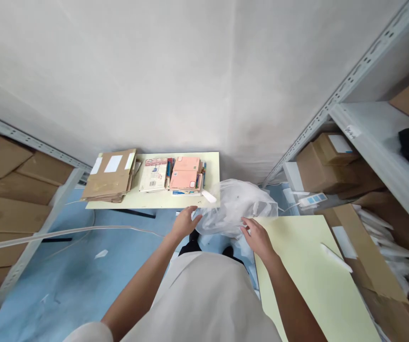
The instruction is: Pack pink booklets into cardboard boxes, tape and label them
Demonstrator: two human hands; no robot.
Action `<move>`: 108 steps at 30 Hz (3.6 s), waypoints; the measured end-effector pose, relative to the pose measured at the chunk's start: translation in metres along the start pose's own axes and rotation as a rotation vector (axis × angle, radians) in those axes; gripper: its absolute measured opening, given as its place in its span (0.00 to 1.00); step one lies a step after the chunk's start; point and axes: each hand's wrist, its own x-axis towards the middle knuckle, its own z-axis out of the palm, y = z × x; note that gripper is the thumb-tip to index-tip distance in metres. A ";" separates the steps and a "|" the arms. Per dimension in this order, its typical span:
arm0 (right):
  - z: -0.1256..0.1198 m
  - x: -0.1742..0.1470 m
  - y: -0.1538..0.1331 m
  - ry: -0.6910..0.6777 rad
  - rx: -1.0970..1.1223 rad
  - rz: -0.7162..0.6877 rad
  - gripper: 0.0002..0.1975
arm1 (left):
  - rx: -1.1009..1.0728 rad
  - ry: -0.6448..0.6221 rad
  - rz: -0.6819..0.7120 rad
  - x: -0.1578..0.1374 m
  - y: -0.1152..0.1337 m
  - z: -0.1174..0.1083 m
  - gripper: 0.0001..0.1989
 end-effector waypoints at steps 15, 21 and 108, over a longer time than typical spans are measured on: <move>0.107 0.150 -0.131 -0.268 -0.311 -0.114 0.28 | 0.296 -0.010 -0.027 0.079 -0.112 -0.073 0.29; 0.133 0.188 -0.148 -0.181 -0.373 -0.045 0.33 | 0.229 -0.035 0.162 0.121 -0.147 -0.075 0.29; -0.041 -0.276 -0.010 1.505 1.065 0.837 0.17 | -0.695 -1.104 0.180 -0.099 0.193 0.162 0.22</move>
